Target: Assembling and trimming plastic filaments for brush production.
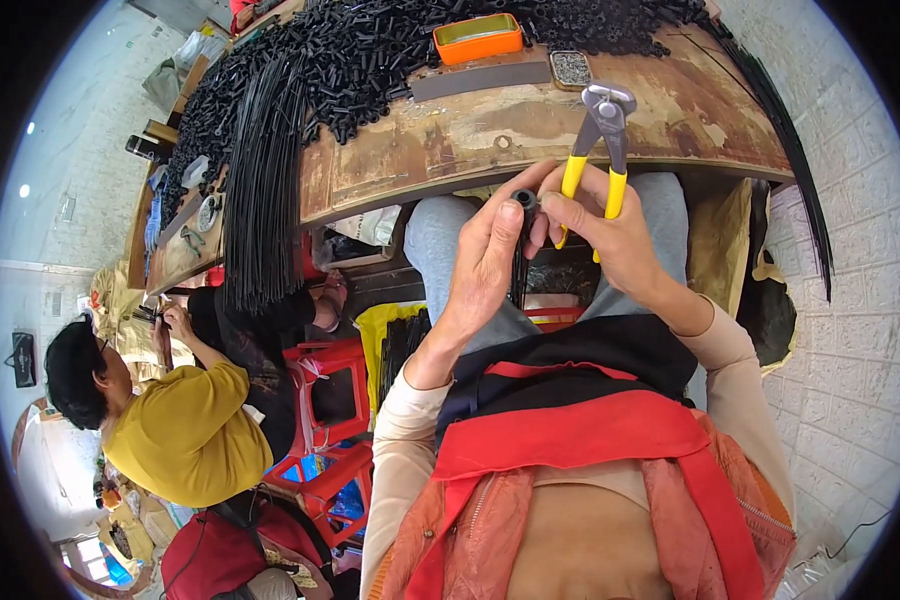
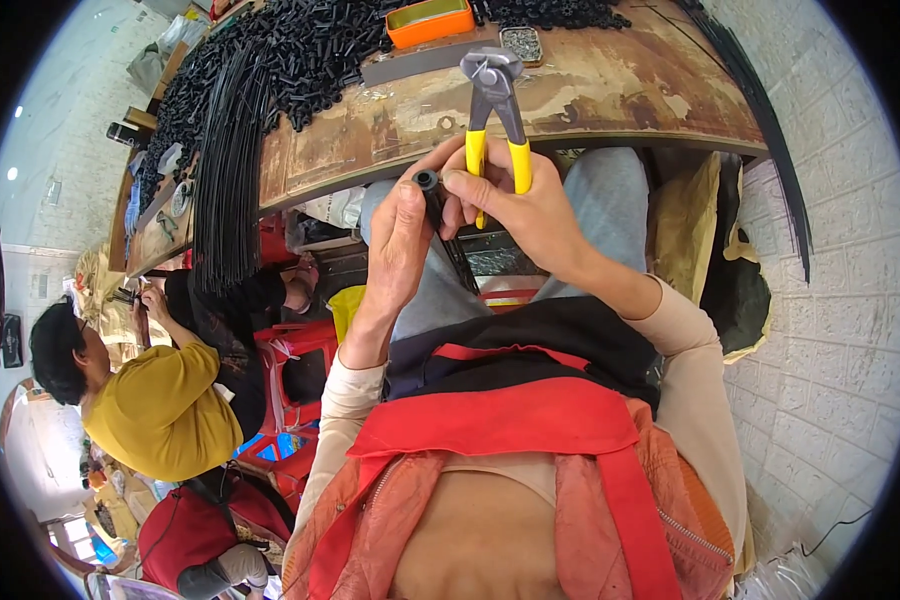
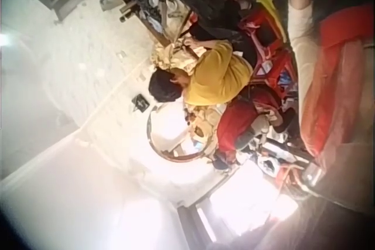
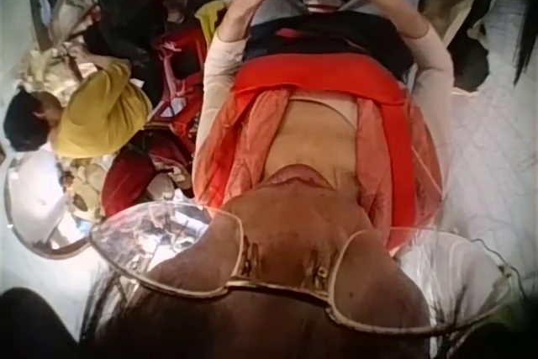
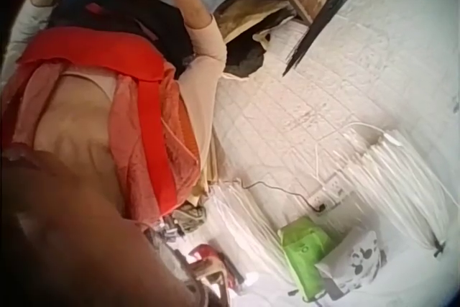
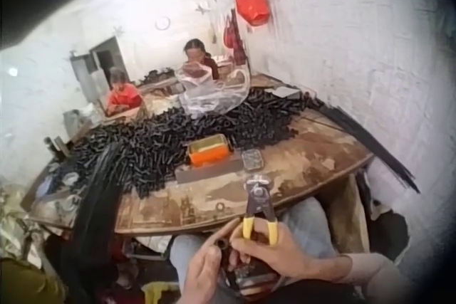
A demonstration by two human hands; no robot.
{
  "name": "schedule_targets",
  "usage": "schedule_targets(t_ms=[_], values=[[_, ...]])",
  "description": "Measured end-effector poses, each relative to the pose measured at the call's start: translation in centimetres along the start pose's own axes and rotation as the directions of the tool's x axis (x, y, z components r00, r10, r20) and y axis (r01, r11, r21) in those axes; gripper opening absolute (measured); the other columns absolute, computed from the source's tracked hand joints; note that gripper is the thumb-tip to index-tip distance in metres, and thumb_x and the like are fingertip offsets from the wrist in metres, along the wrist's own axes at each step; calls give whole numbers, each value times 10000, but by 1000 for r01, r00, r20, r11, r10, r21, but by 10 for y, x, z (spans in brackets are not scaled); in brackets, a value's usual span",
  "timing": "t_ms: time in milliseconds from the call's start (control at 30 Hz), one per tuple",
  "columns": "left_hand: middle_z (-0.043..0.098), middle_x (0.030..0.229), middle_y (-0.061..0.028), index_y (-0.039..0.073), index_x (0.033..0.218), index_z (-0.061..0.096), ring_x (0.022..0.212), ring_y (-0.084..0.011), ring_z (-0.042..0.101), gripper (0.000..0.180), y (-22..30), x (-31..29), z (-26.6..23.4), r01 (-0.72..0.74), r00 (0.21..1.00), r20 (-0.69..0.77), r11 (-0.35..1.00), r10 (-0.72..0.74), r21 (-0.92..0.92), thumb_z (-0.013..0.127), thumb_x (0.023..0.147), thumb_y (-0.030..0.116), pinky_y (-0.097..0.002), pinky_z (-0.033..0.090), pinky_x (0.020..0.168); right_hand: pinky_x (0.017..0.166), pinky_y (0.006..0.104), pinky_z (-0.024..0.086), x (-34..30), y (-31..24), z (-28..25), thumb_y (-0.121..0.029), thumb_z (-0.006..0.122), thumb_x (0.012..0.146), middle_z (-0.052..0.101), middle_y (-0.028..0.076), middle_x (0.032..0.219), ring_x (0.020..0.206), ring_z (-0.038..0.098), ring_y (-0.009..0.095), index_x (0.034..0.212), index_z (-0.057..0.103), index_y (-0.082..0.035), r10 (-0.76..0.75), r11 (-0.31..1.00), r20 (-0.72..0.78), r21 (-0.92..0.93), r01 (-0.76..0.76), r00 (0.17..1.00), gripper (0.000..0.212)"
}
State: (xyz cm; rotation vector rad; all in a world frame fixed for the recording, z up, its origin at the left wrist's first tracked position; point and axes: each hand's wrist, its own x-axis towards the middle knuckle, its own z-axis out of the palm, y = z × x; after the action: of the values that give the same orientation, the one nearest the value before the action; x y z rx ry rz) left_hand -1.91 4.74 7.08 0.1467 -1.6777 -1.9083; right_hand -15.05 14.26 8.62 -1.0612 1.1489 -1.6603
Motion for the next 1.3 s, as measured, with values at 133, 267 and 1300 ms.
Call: schedule_targets(t_ms=[133,267,1300], values=[[518,808,-5,-36,1361,457,726,-76,442,556,-4,-1,-3,-1,999,-41,999,3,42,326,1045,404,-205,356,633,641,264,469,-1,5,5,-111,593,942,592,68,832,712,593,144,974,551,3,-104,994,-37,-38,103,994,126],[500,793,14,-33,1356,464,715,-65,421,551,-6,-2,-4,-11,998,-69,999,13,30,317,1048,400,-198,350,633,654,280,520,0,14,10,3,586,919,565,99,941,739,618,173,989,544,28,-222,975,-52,13,223,974,86],[381,672,31,33,979,475,611,-58,314,494,-6,3,-19,24,999,21,996,-26,86,293,1027,489,-219,265,547,602,241,466,-2,-84,-32,-260,467,1008,596,33,742,637,609,105,1129,521,-23,611,727,233,-541,-421,756,272]])
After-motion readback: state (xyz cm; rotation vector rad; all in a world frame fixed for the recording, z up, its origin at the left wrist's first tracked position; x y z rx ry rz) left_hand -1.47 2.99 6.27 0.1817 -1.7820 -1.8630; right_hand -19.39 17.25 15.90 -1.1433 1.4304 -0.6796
